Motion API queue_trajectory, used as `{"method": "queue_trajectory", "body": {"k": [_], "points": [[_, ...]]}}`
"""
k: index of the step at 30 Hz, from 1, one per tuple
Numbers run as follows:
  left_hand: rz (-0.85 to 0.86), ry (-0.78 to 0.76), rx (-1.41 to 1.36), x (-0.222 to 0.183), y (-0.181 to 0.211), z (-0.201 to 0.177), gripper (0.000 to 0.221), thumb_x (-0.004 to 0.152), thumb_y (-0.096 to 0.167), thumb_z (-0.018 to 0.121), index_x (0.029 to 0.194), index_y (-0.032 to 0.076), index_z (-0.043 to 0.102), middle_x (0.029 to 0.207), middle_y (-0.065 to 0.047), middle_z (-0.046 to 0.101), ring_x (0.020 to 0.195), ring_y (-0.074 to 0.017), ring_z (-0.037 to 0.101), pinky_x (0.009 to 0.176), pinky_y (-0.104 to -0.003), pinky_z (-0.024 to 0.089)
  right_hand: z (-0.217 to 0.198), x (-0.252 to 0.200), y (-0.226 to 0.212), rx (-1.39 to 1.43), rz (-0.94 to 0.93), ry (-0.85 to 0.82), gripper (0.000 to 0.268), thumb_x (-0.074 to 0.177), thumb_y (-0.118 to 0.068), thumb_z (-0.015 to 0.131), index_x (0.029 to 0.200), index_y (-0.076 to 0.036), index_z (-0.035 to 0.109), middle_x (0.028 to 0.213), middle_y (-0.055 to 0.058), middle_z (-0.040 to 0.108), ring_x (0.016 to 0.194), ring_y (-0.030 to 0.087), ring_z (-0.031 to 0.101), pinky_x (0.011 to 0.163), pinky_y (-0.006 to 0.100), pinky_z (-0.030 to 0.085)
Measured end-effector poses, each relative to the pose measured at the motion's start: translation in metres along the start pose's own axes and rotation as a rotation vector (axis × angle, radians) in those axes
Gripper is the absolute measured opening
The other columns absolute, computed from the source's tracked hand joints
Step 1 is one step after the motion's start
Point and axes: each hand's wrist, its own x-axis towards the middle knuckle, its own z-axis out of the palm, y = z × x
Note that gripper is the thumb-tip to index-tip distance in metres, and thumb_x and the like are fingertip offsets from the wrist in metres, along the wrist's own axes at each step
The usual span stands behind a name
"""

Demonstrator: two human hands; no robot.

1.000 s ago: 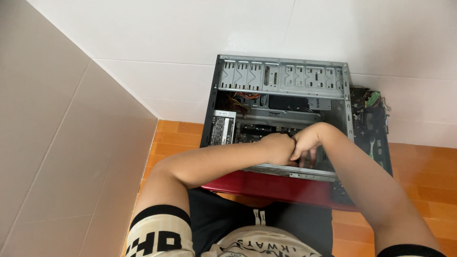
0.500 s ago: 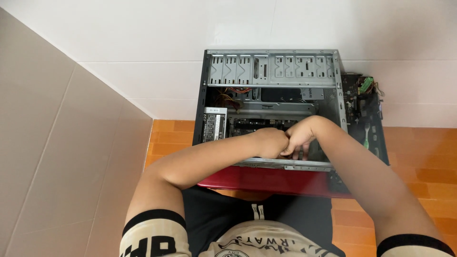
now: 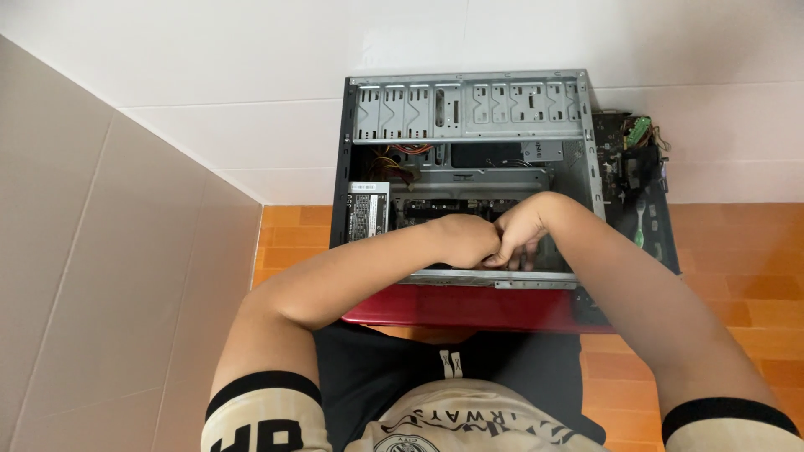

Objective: Installing a motherboard into a computer case and securing it with screws using a screwdriver.

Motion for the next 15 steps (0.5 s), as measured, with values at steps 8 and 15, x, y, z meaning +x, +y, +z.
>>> {"method": "queue_trajectory", "body": {"k": [8, 15], "points": [[0.051, -0.016, 0.007, -0.004, -0.006, 0.004, 0.024, 0.083, 0.025, 0.068, 0.072, 0.005, 0.074, 0.065, -0.015, 0.069, 0.067, -0.0375, 0.071, 0.065, -0.044, 0.058, -0.005, 0.015, 0.011, -0.001, 0.004, 0.004, 0.092, 0.078, -0.032, 0.097, 0.146, 0.005, 0.046, 0.12, 0.023, 0.073, 0.102, 0.033, 0.073, 0.088, 0.053, 0.062], [0.046, -0.01, 0.041, 0.002, -0.007, 0.009, 0.022, 0.083, 0.022, 0.068, 0.072, 0.005, 0.074, 0.065, -0.015, 0.07, 0.067, -0.0367, 0.072, 0.066, -0.043, 0.059, 0.002, -0.011, -0.009, -0.001, -0.004, -0.003, 0.088, 0.077, -0.031, 0.096, 0.143, 0.007, 0.051, 0.124, 0.025, 0.072, 0.107, 0.036, 0.073, 0.092, 0.052, 0.06]]}}
